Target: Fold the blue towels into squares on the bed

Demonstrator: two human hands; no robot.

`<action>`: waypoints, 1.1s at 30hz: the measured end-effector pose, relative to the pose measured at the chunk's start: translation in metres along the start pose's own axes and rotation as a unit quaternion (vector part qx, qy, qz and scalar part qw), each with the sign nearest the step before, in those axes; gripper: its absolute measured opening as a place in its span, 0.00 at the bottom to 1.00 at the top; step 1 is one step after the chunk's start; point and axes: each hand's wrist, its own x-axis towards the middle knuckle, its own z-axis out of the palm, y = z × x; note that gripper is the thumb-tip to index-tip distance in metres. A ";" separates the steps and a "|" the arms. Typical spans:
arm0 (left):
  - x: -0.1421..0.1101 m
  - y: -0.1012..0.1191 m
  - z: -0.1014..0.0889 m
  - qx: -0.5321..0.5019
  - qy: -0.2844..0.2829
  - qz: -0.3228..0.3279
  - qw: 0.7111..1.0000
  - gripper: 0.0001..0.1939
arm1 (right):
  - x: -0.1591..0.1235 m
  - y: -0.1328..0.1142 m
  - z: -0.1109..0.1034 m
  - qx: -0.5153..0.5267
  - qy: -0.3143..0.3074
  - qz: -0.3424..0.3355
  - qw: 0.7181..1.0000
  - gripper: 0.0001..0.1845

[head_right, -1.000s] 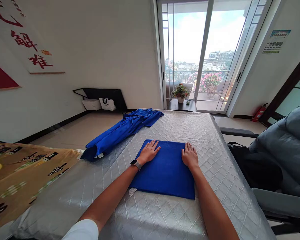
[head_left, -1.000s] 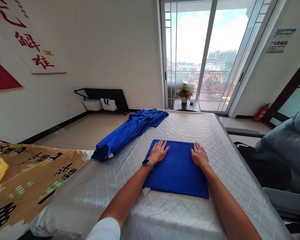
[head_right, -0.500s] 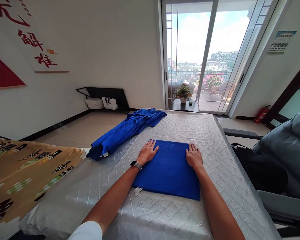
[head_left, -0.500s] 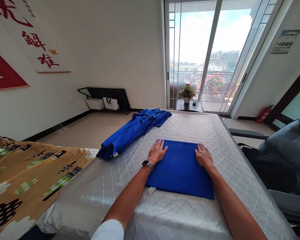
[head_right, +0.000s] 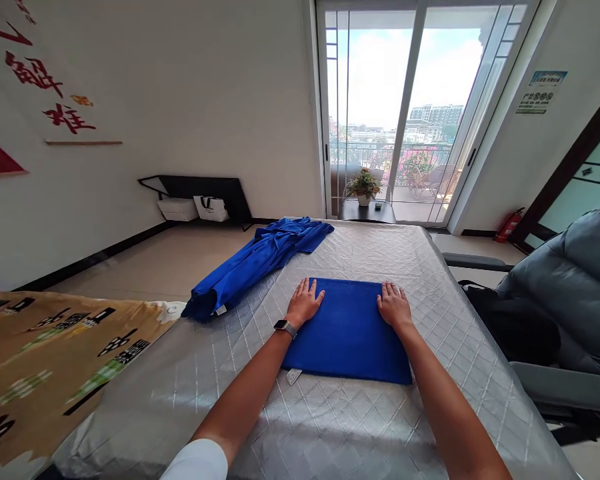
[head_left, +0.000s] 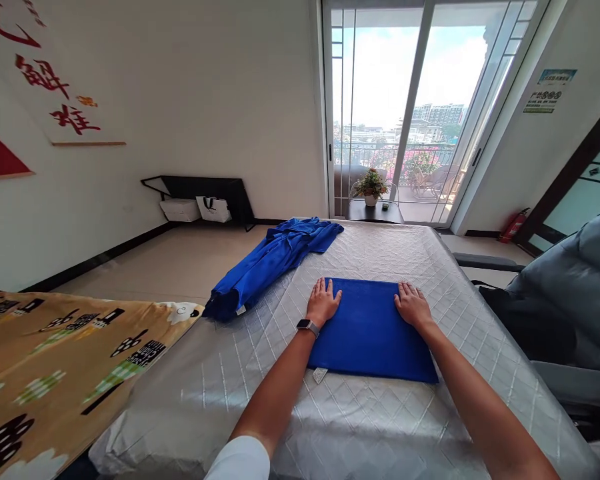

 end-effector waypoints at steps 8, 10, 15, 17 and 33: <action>0.002 -0.001 0.004 0.009 0.022 0.012 1.000 0.36 | -0.036 -0.007 0.008 0.039 -0.024 0.034 0.998 0.39; 0.002 -0.001 0.004 0.005 0.019 0.008 1.000 0.36 | -0.039 -0.007 0.010 0.047 -0.032 0.043 0.997 0.39; 0.003 -0.001 0.003 -0.003 0.005 0.006 1.000 0.37 | -0.037 -0.007 0.010 0.057 -0.033 0.042 0.997 0.39; 0.003 -0.002 0.003 0.000 0.008 0.005 1.000 0.37 | -0.036 -0.006 0.011 0.063 -0.035 0.042 0.997 0.39; 0.003 -0.001 0.002 0.014 0.012 0.009 1.000 0.35 | -0.037 -0.005 0.010 0.072 -0.035 0.038 0.996 0.40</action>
